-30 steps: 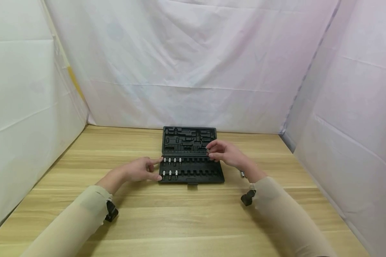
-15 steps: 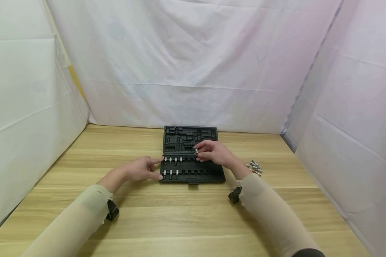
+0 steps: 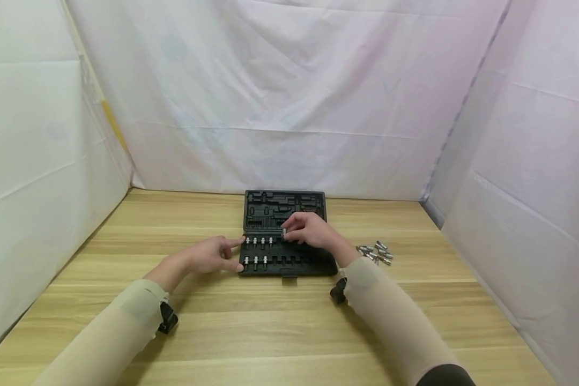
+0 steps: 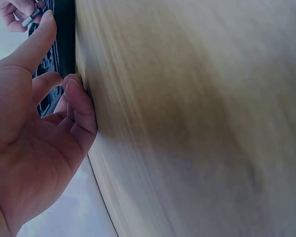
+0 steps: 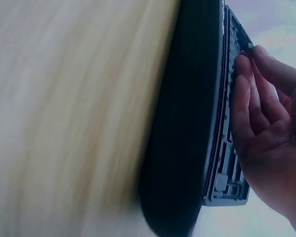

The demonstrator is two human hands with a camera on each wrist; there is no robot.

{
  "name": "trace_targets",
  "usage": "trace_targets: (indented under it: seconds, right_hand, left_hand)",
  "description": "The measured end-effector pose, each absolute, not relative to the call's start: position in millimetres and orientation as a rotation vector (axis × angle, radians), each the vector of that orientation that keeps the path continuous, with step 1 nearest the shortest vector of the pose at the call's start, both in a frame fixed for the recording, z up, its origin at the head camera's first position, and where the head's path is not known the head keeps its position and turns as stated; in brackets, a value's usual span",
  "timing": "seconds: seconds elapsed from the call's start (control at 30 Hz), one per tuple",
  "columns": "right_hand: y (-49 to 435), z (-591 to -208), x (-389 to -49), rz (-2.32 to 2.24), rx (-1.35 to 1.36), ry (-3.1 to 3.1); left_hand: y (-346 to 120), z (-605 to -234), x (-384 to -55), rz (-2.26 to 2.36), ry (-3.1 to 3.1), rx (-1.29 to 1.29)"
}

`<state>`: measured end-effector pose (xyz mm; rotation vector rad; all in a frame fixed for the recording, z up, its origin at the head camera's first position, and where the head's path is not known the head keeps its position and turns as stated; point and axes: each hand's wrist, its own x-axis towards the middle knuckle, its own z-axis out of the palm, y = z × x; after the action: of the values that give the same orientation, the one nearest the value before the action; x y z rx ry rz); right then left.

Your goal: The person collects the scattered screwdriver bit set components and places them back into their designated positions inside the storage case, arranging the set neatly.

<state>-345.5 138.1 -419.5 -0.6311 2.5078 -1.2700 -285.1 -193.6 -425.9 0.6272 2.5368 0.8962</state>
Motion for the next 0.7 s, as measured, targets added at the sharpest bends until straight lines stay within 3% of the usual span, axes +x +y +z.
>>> trace_targets:
  seconds: [0.7]
  right_hand:
    - [121,-427,-352,-1.158,-0.596,2.602]
  left_hand:
    - [-195,-425,-284,0.898,2.533,0.604]
